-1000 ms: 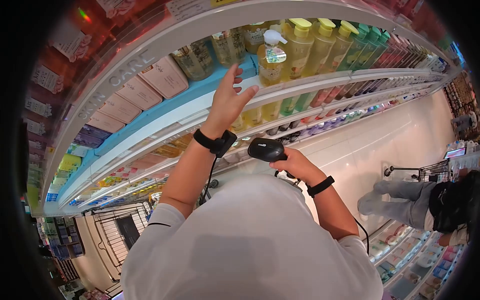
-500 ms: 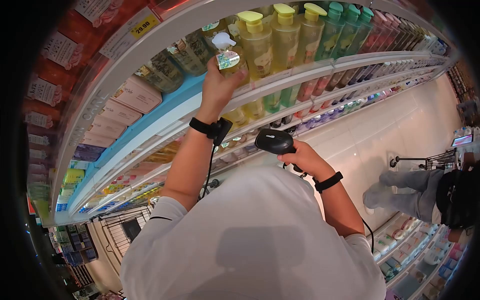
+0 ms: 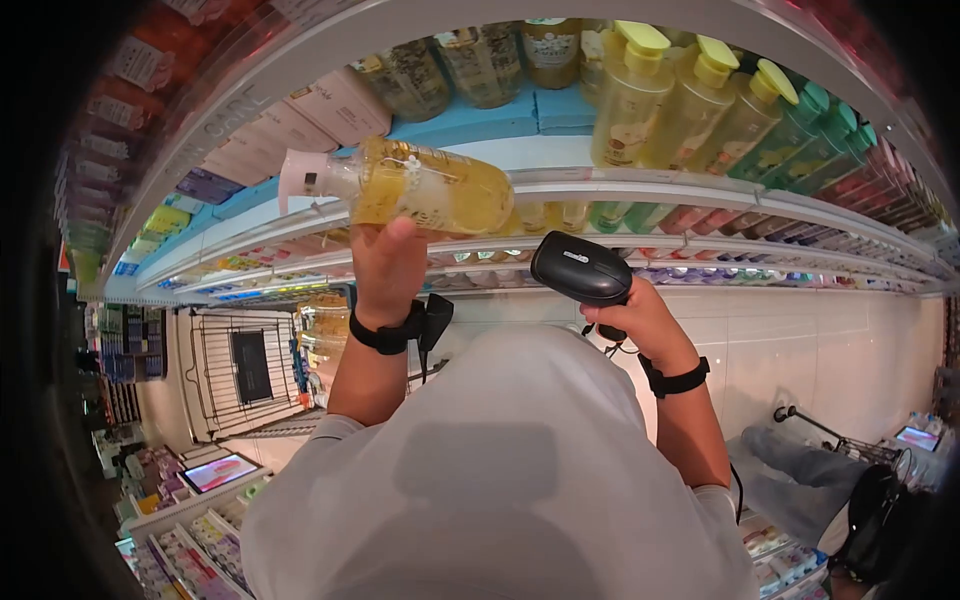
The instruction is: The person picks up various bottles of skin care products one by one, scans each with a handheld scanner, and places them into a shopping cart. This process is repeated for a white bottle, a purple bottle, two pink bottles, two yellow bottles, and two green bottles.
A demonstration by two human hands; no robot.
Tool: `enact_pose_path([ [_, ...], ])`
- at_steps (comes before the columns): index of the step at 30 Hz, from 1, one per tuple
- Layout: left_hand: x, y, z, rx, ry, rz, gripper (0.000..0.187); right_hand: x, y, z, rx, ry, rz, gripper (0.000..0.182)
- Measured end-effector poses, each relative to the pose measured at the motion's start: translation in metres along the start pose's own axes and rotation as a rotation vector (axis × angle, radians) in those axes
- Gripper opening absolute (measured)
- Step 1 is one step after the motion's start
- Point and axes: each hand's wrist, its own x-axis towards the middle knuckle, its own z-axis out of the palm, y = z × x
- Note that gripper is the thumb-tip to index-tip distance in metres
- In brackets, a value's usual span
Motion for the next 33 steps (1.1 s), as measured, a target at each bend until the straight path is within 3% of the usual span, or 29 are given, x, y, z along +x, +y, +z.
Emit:
enact_pose_path([
  [2,-0.011,0.018,-0.016,-0.346,-0.025,-0.034,0.057,0.01,-0.001,0.001,-0.017,-0.087,0.01,0.028],
  [4,-0.025,0.024,-0.037,-0.309,0.097,-0.017,0.06,0.015,-0.011,0.011,-0.062,-0.138,-0.048,0.031],
  [6,-0.035,0.034,-0.05,-0.504,0.148,-0.092,0.064,0.022,-0.017,0.016,-0.08,-0.215,0.006,0.033],
  [10,-0.053,0.04,-0.068,-0.602,0.229,-0.06,0.067,0.033,-0.03,0.035,-0.119,-0.353,0.025,0.04],
  [11,-0.058,0.036,-0.077,-0.676,0.236,-0.057,0.078,0.036,-0.031,0.042,-0.175,-0.359,0.0,0.044],
  [14,-0.075,0.033,-0.091,-0.79,0.243,-0.052,0.085,0.041,-0.036,0.06,-0.247,-0.429,0.002,0.048],
  [16,-0.081,0.038,-0.092,-0.747,0.256,-0.079,0.09,0.044,-0.04,0.071,-0.261,-0.488,0.023,0.047],
  [19,-0.088,0.039,-0.093,-0.599,0.419,-0.064,0.083,0.047,-0.042,0.083,-0.305,-0.563,-0.034,0.046],
  [24,-0.09,0.034,-0.113,-0.67,0.245,-0.017,0.073,0.049,-0.046,0.096,-0.334,-0.623,-0.025,0.042],
  [31,-0.094,0.031,-0.113,-0.709,0.197,-0.006,0.073,0.049,-0.049,0.108,-0.295,-0.578,0.05,0.041],
  [33,-0.094,0.033,-0.106,-0.496,0.293,-0.011,0.075,0.048,-0.052,0.112,-0.274,-0.543,0.103,0.041],
])
